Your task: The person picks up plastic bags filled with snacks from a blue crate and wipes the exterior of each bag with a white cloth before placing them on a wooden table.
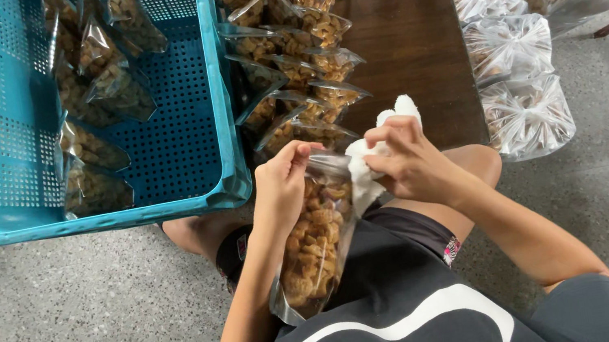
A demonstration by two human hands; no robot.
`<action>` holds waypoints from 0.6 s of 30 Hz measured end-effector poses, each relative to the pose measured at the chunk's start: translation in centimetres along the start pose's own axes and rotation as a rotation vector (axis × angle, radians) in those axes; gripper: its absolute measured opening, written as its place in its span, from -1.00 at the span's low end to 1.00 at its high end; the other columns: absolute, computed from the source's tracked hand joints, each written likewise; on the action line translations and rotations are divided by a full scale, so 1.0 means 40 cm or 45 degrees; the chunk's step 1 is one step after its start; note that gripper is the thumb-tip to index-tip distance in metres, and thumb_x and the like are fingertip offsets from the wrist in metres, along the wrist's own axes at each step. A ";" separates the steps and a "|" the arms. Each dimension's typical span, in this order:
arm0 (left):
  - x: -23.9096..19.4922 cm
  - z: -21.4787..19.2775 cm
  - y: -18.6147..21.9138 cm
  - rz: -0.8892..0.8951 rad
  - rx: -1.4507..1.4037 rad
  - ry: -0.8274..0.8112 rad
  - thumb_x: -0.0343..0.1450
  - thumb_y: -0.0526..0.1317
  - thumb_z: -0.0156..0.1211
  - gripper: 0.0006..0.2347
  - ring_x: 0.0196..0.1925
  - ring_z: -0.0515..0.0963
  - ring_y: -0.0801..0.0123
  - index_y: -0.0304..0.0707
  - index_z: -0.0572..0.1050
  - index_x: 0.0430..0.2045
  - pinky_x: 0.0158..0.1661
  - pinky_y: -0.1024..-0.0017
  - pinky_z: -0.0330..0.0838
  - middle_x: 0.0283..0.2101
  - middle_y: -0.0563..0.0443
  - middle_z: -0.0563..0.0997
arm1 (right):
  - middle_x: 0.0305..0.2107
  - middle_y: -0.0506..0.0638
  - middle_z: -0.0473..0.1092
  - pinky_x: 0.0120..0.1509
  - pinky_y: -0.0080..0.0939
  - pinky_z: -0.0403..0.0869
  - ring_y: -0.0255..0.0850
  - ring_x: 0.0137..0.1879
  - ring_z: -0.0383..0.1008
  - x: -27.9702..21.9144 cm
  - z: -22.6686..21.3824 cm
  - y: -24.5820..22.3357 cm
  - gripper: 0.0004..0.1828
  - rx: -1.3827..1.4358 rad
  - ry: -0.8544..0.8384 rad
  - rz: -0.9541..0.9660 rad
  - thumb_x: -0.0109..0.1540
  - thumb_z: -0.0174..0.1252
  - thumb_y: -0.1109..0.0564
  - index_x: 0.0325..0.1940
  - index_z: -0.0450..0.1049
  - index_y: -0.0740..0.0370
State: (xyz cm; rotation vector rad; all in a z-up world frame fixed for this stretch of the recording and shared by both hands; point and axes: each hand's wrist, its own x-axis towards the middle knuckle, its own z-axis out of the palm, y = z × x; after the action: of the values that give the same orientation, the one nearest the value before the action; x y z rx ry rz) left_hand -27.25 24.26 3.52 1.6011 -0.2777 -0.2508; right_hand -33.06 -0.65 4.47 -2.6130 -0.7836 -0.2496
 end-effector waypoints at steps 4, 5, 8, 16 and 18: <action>-0.014 -0.017 -0.007 -0.067 0.687 -0.156 0.50 -0.31 0.01 -0.85 -0.20 0.61 -0.19 -0.36 0.53 -0.20 -0.21 0.10 0.47 -0.30 -0.37 0.64 | 0.02 0.10 0.20 0.42 0.03 0.19 0.07 0.24 0.15 -0.031 0.008 0.030 -0.60 0.343 0.080 0.199 0.07 0.32 0.23 0.02 0.57 0.23; -0.014 -0.020 -0.014 0.003 0.776 -0.231 0.44 -0.40 0.00 -0.88 -0.17 0.57 -0.28 -0.39 0.49 -0.25 -0.18 -0.02 0.43 -0.29 -0.41 0.62 | 0.02 0.10 0.20 0.42 0.03 0.19 0.07 0.24 0.15 -0.027 0.005 0.046 -0.60 0.342 0.079 0.195 0.07 0.32 0.23 0.02 0.57 0.23; -0.008 -0.023 -0.028 0.153 0.792 -0.210 0.31 -0.51 -0.07 -0.84 -0.18 0.58 -0.27 -0.42 0.41 -0.31 -0.18 -0.05 0.42 -0.30 -0.38 0.62 | 0.12 0.10 0.15 0.43 -0.11 0.24 0.02 0.25 0.23 0.010 -0.018 0.074 -0.77 1.035 0.163 0.505 0.31 0.09 0.17 0.05 0.46 0.17; -0.015 0.010 0.039 0.322 0.655 -0.223 0.34 -0.46 0.06 -0.90 -0.25 0.60 -0.21 -0.37 0.43 -0.32 -0.25 0.03 0.44 -0.34 -0.34 0.60 | -0.14 0.14 0.42 0.07 -0.07 0.46 0.08 -0.03 0.48 0.152 -0.016 -0.078 -0.78 0.553 -0.230 0.157 0.20 0.19 0.23 -0.07 0.45 0.30; -0.021 0.003 0.048 0.364 0.595 -0.175 0.32 -0.47 0.07 -0.89 -0.27 0.61 -0.18 -0.37 0.42 -0.35 -0.28 0.06 0.45 -0.35 -0.31 0.61 | -0.15 0.14 0.44 0.05 -0.03 0.45 0.10 -0.05 0.47 0.155 -0.022 -0.081 -0.77 0.406 -0.181 0.067 0.17 0.22 0.23 -0.10 0.47 0.29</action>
State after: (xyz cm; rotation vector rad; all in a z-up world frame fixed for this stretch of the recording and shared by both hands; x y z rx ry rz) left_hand -28.14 24.37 5.40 1.9790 -0.7058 -0.0748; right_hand -29.82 4.49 8.03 -2.3625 -0.7322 0.0727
